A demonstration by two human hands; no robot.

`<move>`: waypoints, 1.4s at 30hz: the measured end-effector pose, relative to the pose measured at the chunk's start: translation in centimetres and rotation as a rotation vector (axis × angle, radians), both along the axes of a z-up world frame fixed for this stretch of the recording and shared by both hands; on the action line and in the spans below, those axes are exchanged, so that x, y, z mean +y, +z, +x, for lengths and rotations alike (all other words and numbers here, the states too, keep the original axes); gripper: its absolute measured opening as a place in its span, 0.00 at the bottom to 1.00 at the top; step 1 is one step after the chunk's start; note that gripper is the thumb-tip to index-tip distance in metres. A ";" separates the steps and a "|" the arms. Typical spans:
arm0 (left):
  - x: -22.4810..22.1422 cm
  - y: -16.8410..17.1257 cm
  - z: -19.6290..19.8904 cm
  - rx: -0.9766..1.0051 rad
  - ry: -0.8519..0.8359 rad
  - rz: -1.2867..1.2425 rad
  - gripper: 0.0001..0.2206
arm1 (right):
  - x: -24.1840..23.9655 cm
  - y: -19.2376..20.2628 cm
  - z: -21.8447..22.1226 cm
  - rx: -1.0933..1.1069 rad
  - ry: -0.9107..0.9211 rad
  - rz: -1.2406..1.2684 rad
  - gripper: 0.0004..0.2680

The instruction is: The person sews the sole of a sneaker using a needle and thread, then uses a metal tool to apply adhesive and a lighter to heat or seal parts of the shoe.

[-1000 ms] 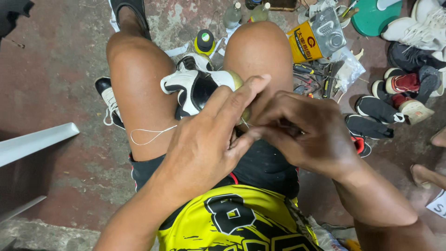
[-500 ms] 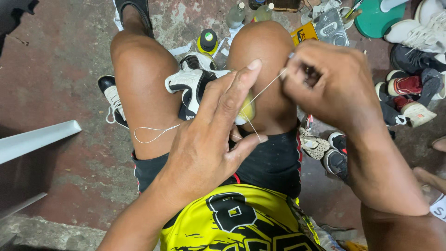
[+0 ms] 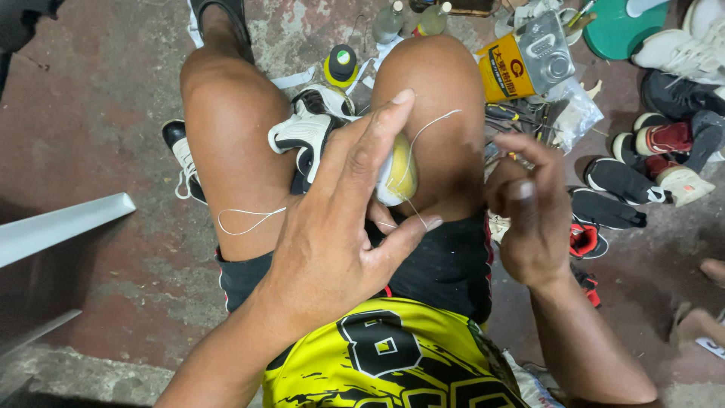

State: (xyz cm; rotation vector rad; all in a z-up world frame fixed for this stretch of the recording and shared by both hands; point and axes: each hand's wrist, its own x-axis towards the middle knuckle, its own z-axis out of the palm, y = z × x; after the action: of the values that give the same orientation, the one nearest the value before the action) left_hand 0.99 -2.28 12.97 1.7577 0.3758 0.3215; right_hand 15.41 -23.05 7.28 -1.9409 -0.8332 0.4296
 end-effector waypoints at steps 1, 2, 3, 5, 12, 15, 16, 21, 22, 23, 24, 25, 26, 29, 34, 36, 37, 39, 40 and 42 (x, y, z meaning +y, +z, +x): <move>0.0 0.0 0.0 -0.001 0.003 -0.002 0.40 | 0.4 1.0 -0.4 -0.130 0.055 -0.082 0.12; 0.0 0.0 0.0 -0.018 0.004 0.012 0.40 | 1.0 1.7 -0.5 -0.264 0.120 -0.160 0.11; 0.0 -0.1 0.0 -0.035 0.006 0.025 0.41 | 1.6 2.2 -0.7 -0.399 0.184 -0.239 0.10; -0.2 -0.4 -0.3 -0.067 0.015 0.082 0.40 | 2.7 3.0 -0.9 -0.392 0.274 -0.252 0.11; 0.2 -2.1 -3.6 -0.121 0.229 0.203 0.24 | 3.4 2.8 -1.5 0.255 0.200 0.178 0.14; 1.3 -3.2 -6.5 0.087 0.352 0.278 0.22 | 3.4 3.4 -1.5 0.431 0.069 0.266 0.16; 1.3 -3.9 -7.0 0.179 0.362 0.287 0.22 | 3.6 3.5 -1.5 0.338 0.130 0.195 0.18; 0.1 -6.8 -8.6 0.149 0.305 0.480 0.10 | 6.6 3.0 -2.1 -0.261 0.329 -0.090 0.27; 0.2 -7.1 -8.7 0.112 0.335 0.466 0.09 | 7.0 3.0 -2.2 -0.256 0.309 -0.091 0.25; 0.1 -7.4 -8.8 0.118 0.377 0.411 0.10 | 7.4 2.9 -2.3 -0.251 0.288 -0.092 0.23; 0.1 -7.7 -8.7 0.119 0.419 0.357 0.13 | 7.8 2.8 -2.3 -0.249 0.266 -0.092 0.21; 0.2 -8.0 -8.7 0.120 0.460 0.302 0.15 | 8.2 2.7 -2.1 -0.251 0.252 -0.094 0.21; 0.2 -8.4 -8.9 0.122 0.489 0.244 0.18 | 8.2 2.6 -2.2 -0.244 0.240 -0.103 0.20; 0.4 -10.9 -10.4 0.066 0.564 0.018 0.23 | 8.1 1.9 -2.0 -0.163 0.205 -0.110 0.20; 5.8 -15.0 -18.1 -0.080 0.883 -0.302 0.25 | 7.6 0.8 -1.8 0.013 0.152 -0.077 0.19; 8.3 -15.7 -19.3 -0.082 0.990 -0.434 0.19 | 7.3 0.6 -1.5 0.078 0.126 -0.107 0.20; 8.8 -15.6 -19.3 -0.082 1.048 -0.500 0.17 | 7.0 0.6 -1.5 0.127 0.125 -0.066 0.20; 9.0 -14.9 -17.5 0.099 0.976 -0.203 0.12 | 7.0 0.4 -1.6 0.235 0.138 0.015 0.19; 8.8 -14.1 -16.0 0.191 0.920 -0.064 0.09 | 6.8 0.5 -1.5 0.165 0.151 -0.010 0.19; 7.2 -11.0 -13.8 0.157 0.811 0.341 0.09 | 6.7 0.6 -1.0 0.021 0.184 -0.054 0.20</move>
State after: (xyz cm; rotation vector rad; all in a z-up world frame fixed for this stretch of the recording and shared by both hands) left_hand -12.79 4.94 1.96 1.8944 1.2092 0.8626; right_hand 14.40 -16.38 7.92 -1.9129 -0.9996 0.5858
